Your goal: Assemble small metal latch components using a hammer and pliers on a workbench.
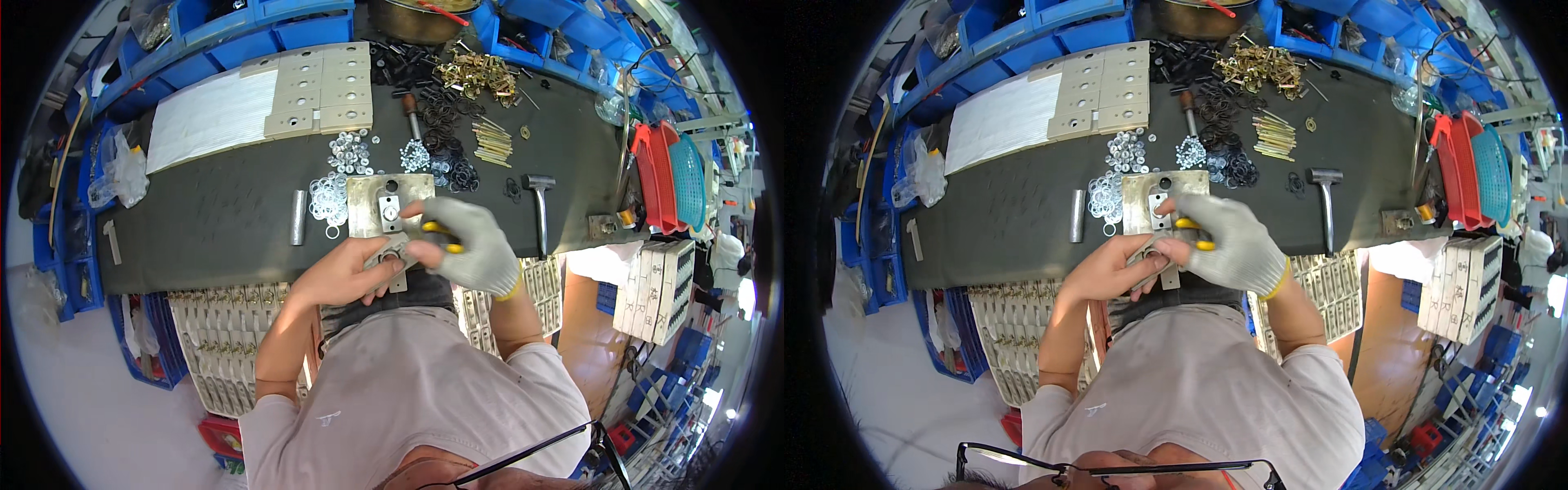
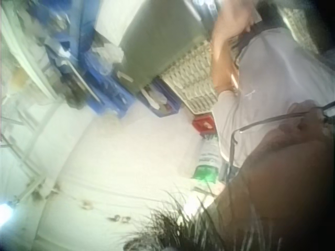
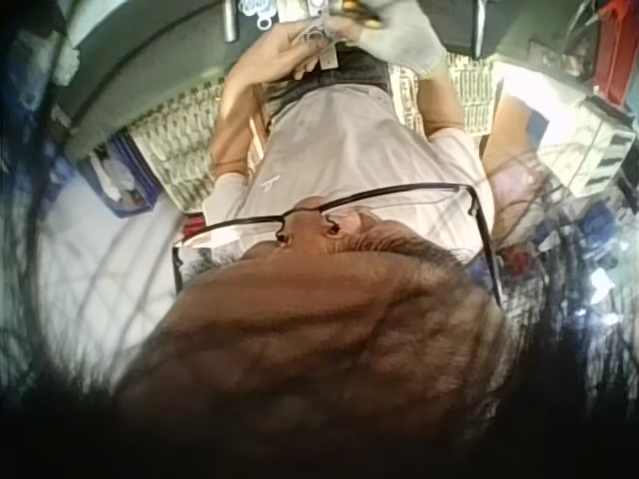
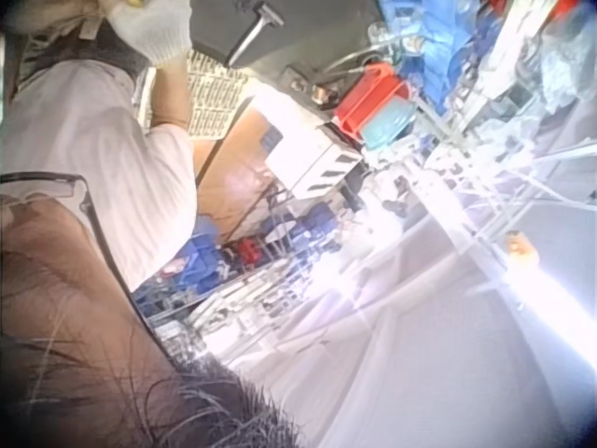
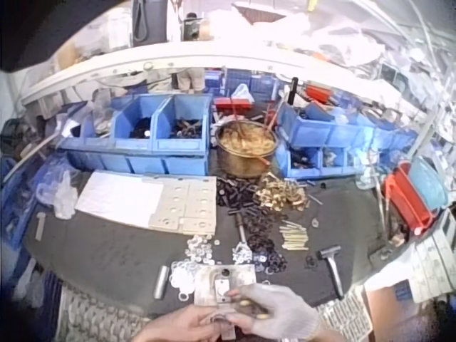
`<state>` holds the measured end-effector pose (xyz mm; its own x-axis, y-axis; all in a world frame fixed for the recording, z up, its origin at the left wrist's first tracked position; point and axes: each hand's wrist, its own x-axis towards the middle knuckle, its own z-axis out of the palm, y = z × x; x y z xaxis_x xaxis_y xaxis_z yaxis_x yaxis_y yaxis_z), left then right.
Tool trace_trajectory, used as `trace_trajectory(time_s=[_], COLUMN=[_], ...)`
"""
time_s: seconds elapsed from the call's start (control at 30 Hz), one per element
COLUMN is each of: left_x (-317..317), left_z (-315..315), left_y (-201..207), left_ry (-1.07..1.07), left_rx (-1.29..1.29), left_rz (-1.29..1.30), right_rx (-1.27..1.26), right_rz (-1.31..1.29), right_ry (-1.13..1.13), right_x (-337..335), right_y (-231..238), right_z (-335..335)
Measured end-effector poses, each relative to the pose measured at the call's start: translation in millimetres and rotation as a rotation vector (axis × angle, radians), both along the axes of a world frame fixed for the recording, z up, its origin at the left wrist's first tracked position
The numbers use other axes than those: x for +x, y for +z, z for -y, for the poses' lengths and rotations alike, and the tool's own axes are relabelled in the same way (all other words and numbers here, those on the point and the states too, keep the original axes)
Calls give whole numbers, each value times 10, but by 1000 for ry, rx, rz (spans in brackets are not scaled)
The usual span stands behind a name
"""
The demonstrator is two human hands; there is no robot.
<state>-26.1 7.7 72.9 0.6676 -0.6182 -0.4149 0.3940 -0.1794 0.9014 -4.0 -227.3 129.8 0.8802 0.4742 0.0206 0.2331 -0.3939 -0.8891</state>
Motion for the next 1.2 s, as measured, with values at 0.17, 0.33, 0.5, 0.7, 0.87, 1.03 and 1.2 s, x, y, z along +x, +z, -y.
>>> trace_trajectory(time_s=[0.17, 0.33, 0.5, 0.7, 0.87, 1.03, 1.2], left_x=[258, 480, 489, 561, 493, 286, -164], left_z=[-102, -154, 74, 132, 181, -206, -806], left_y=[115, -229, -466, -580, -584, -370, -457], left_ry=[-147, 280, 468, 474, 551, 715, 820], left_rx=[108, -67, -8, 22, 38, 121, 200], left_rz=[18, 46, 229, 217, 284, 410, 391], right_rx=[-29, 91, -55, 42, -182, -302, -753], right_rz=[-194, -278, -247, -396, -395, 261, 285], right_ry=[-8, -237, -211, -252, -170, -458, -392], right_x=[-111, -235, -211, -153, -59, 369, 878], right_y=[-431, -754, -778, -708, -588, -740, -1086], right_z=[59, -45, -107, -131, -75, 579, 1128])
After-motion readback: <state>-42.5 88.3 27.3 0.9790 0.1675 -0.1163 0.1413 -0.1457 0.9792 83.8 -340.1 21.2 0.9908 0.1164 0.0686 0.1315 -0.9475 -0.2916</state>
